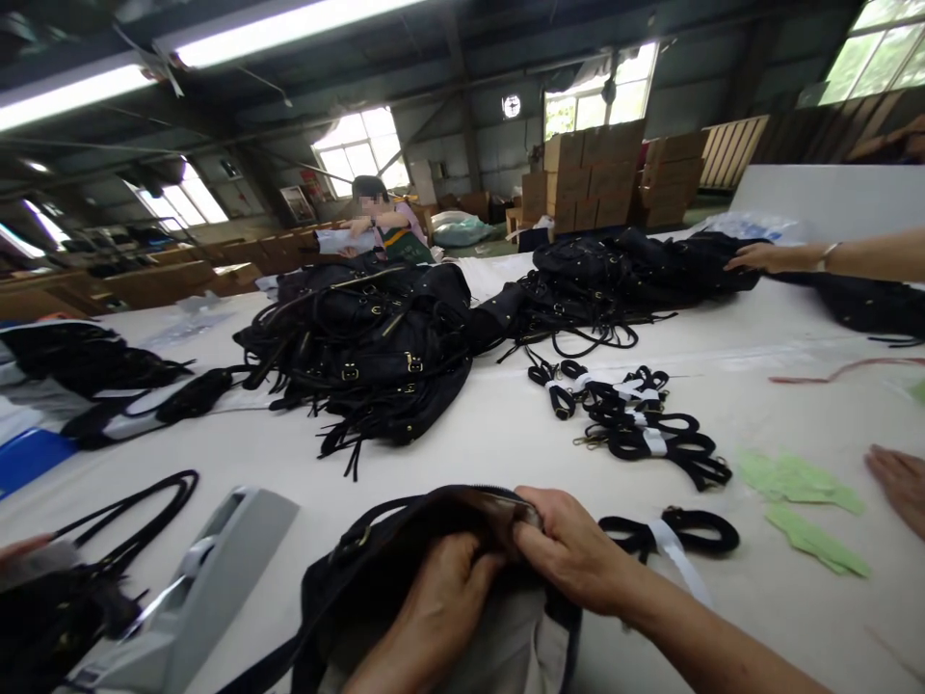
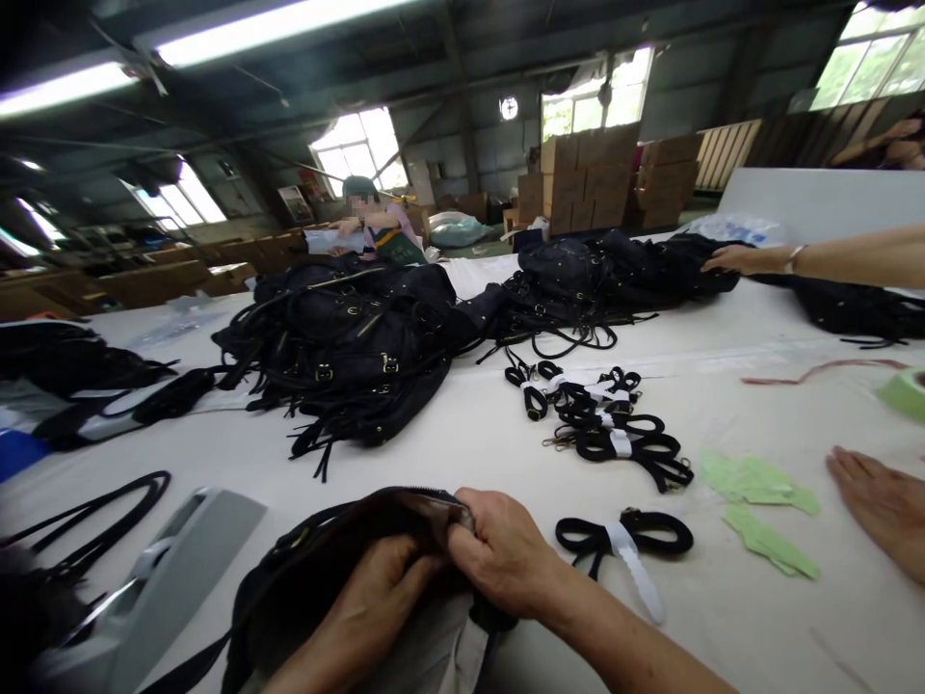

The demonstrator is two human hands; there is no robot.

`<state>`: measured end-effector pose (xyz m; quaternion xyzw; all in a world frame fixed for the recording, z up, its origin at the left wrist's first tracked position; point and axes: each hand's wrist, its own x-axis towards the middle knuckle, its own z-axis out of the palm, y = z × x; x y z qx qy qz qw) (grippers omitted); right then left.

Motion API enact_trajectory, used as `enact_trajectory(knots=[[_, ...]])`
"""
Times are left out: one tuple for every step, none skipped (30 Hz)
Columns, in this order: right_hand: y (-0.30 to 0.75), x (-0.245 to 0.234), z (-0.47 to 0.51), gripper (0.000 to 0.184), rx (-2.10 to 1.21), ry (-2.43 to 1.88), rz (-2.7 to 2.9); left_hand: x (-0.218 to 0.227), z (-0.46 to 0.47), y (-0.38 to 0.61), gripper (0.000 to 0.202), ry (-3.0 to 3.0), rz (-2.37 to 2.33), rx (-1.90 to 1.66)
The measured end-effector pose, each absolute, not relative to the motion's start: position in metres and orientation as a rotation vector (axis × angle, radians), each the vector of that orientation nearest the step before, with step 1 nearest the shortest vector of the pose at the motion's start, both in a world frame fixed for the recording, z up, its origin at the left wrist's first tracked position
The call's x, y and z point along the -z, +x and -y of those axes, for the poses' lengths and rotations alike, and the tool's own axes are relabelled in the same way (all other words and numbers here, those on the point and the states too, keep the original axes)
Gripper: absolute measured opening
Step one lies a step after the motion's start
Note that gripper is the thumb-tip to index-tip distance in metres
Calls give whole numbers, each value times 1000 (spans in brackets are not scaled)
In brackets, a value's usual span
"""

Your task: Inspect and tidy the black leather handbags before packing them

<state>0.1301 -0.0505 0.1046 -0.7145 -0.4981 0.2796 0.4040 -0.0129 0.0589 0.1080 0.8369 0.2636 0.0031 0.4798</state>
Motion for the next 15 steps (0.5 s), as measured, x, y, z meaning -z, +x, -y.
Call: enact_trajectory(knots=[[130, -104, 51, 8, -717, -1808, 1249, -106, -57, -12, 24, 2023, -618, -21], [129, -104, 51, 8, -727, -1816, 1248, -105, -56, -11, 25, 2032, -615, -27], [129, -105, 51, 8, -728, -1832, 1253, -105, -54, -11, 25, 2062, -625, -25], [128, -106, 51, 8, -721, -1855, 1264, -107, -53, -10, 25, 2106, -642, -17], [127, -107, 52, 10, -704, -1881, 1279, -110, -52, -10, 27, 2168, -658, 1], [127, -109, 52, 12, -682, -1908, 1300, -115, -53, -11, 29, 2256, -676, 33], [128, -111, 53, 12, -657, -1939, 1325, -120, -54, -13, 31, 2368, -703, 91], [129, -113, 54, 11, -631, -1975, 1355, -127, -57, -16, 33, 2502, -749, 175], [132, -116, 55, 7, -604, -2017, 1388, -135, -63, -20, 35, 2636, -833, 285], [135, -119, 57, 4, -579, -2063, 1423, -143, -70, -26, 37, 2741, -950, 406], [139, -121, 57, 7, -546, -2111, 1455, -152, -79, -33, 39, 2805, -1085, 515], [144, -123, 57, 12, -514, -2155, 1485, -160, -89, -41, 39, 2822, -1237, 602], [148, -125, 56, 17, -483, -2187, 1515, -167, -100, -49, 39, 2807, -1351, 651], [151, -127, 55, 21, -452, -2209, 1547, -174, -112, -58, 38, 2792, -1430, 674], [154, -128, 52, 23, -413, -2226, 1577, -178, -123, -67, 36, 2777, -1473, 649]])
